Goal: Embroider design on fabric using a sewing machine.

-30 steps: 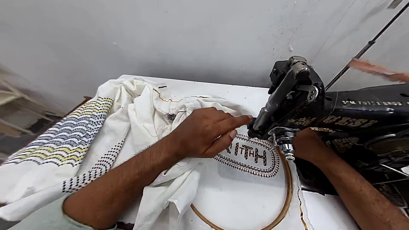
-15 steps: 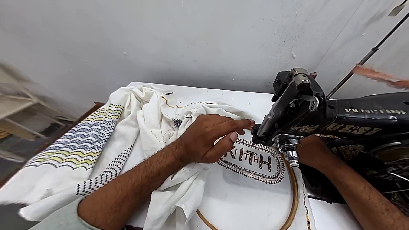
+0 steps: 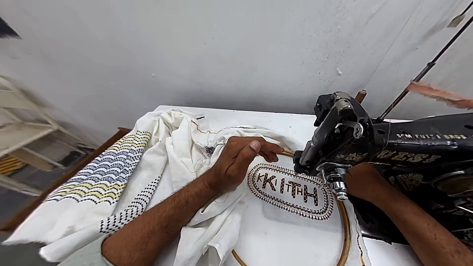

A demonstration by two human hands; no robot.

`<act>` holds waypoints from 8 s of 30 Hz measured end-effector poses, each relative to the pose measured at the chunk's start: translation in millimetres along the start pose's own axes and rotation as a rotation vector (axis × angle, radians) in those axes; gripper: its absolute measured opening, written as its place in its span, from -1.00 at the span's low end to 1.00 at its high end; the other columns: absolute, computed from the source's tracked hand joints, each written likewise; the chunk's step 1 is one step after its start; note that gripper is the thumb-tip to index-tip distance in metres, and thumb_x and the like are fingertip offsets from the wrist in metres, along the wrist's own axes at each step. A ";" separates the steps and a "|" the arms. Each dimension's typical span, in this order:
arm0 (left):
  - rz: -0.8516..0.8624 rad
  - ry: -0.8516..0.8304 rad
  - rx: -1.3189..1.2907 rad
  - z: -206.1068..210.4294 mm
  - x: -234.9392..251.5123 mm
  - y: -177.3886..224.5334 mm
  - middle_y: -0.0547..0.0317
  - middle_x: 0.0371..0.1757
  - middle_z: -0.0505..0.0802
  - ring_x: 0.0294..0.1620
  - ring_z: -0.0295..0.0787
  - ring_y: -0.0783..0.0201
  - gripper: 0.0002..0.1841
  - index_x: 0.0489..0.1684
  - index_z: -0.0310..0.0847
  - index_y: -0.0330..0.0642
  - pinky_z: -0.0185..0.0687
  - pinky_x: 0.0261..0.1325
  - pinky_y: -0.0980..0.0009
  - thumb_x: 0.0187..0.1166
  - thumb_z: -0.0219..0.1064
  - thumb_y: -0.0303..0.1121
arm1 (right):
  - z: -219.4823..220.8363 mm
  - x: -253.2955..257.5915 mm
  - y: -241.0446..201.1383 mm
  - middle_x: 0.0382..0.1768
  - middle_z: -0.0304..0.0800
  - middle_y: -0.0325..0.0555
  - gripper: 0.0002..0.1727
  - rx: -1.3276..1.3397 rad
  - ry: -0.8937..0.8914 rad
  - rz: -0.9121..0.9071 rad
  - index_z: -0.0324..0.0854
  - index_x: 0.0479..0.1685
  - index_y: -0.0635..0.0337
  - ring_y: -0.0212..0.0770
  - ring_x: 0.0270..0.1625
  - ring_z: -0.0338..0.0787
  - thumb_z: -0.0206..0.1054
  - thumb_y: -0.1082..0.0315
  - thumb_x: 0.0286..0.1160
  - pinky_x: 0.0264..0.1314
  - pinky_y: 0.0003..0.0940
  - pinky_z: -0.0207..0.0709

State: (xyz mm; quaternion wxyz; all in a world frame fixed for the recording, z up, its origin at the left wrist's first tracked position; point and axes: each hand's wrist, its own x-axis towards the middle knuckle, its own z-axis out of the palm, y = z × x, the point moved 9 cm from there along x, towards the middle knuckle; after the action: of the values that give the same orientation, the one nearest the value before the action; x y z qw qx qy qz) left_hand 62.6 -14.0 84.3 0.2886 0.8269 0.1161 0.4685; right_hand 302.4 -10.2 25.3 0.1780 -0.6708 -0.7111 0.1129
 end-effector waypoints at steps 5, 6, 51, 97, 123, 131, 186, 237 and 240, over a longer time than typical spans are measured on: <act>0.012 0.019 -0.019 -5.6 -0.6 -11.3 0.00 -0.14 0.94 -0.05 0.92 0.32 -0.26 -0.07 0.78 -0.50 0.81 0.22 0.33 0.96 -0.34 -0.09 | -0.7 -0.5 -0.9 -0.54 0.65 0.14 -0.83 -0.010 -0.004 0.009 0.67 -0.48 0.41 0.04 -0.40 0.65 0.46 0.54 0.45 -0.28 0.05 0.45; -0.011 0.031 0.000 -6.4 -0.8 -11.2 0.02 -0.16 0.94 -0.07 0.91 0.33 -0.27 -0.09 0.78 -0.49 0.81 0.22 0.34 0.95 -0.35 -0.12 | -1.2 -0.8 -1.4 -0.54 0.64 0.14 -0.84 0.002 0.002 0.001 0.67 -0.48 0.42 0.04 -0.40 0.65 0.47 0.56 0.43 -0.29 0.05 0.45; -0.675 -0.141 0.449 -64.2 -25.2 -128.2 -0.01 0.61 0.64 0.65 0.52 0.12 -0.33 0.84 0.14 -0.22 0.31 0.73 -0.04 0.84 0.12 -0.04 | -2.8 -0.2 -0.6 -0.60 0.59 0.02 -0.82 0.079 0.017 -0.006 0.69 -0.47 0.36 -0.09 -0.47 0.58 0.48 0.50 0.48 -0.33 -0.04 0.43; -0.445 -0.359 0.519 -32.8 -19.8 -115.4 -0.07 0.51 0.69 0.56 0.59 0.12 -0.55 0.59 0.53 -0.24 0.43 0.63 0.08 0.77 0.18 -0.31 | -2.2 -1.1 -4.7 -0.55 0.62 0.10 -0.83 0.019 0.005 0.002 0.67 -0.46 0.41 -0.01 -0.42 0.62 0.45 0.56 0.48 -0.29 -0.01 0.43; -0.436 -0.418 0.573 -26.8 -18.7 -111.9 -0.13 0.54 0.65 0.57 0.57 0.03 -0.57 0.55 0.54 -0.27 0.43 0.62 0.01 0.80 0.14 -0.30 | 1.0 -0.5 1.3 -0.61 0.55 0.04 -0.70 -0.001 -0.041 0.057 0.60 -0.58 0.38 -0.07 -0.47 0.56 0.43 0.48 0.56 -0.34 -0.06 0.39; -0.426 -0.419 0.579 -26.8 -18.9 -112.2 -0.13 0.54 0.66 0.58 0.57 0.03 -0.57 0.55 0.55 -0.28 0.41 0.64 0.01 0.80 0.13 -0.30 | -6.3 -4.6 -10.0 -0.57 0.57 -0.03 -0.85 0.088 0.026 -0.044 0.66 -0.44 0.36 -0.20 -0.46 0.54 0.44 0.55 0.50 -0.34 -0.18 0.38; -0.438 -0.470 0.624 -21.4 -18.3 -106.7 -0.17 0.57 0.62 0.57 0.57 -0.05 -0.57 0.56 0.52 -0.31 0.42 0.61 -0.05 0.82 0.10 -0.31 | -4.9 -3.5 -9.7 -0.59 0.48 -0.22 -0.78 0.131 0.010 -0.057 0.60 -0.49 0.28 -0.42 -0.47 0.45 0.38 0.46 0.55 -0.36 -0.38 0.31; -0.416 -0.466 0.645 -20.8 -18.7 -106.1 -0.18 0.56 0.63 0.55 0.59 -0.07 -0.58 0.54 0.52 -0.33 0.44 0.58 -0.06 0.81 0.12 -0.32 | -12.5 -3.4 -6.0 -0.56 0.53 -0.08 -0.76 0.113 0.327 -0.170 0.58 -0.49 0.33 -0.30 -0.44 0.52 0.28 0.32 0.45 -0.33 -0.28 0.34; -0.404 -0.461 0.646 -20.8 -18.5 -105.2 -0.18 0.55 0.64 0.52 0.61 -0.07 -0.58 0.54 0.53 -0.33 0.47 0.56 -0.05 0.81 0.12 -0.33 | -15.6 -3.5 -1.9 -0.44 0.63 -0.12 -0.75 0.163 0.390 -0.166 0.66 -0.31 0.29 -0.38 -0.33 0.58 0.33 0.22 0.45 -0.23 -0.35 0.42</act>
State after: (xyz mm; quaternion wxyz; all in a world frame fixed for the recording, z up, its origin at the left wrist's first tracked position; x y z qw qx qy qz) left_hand 43.5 70.0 17.8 0.1197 0.9183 0.3482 0.1457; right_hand 307.0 -15.1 39.9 0.3743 -0.6024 -0.7046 0.0231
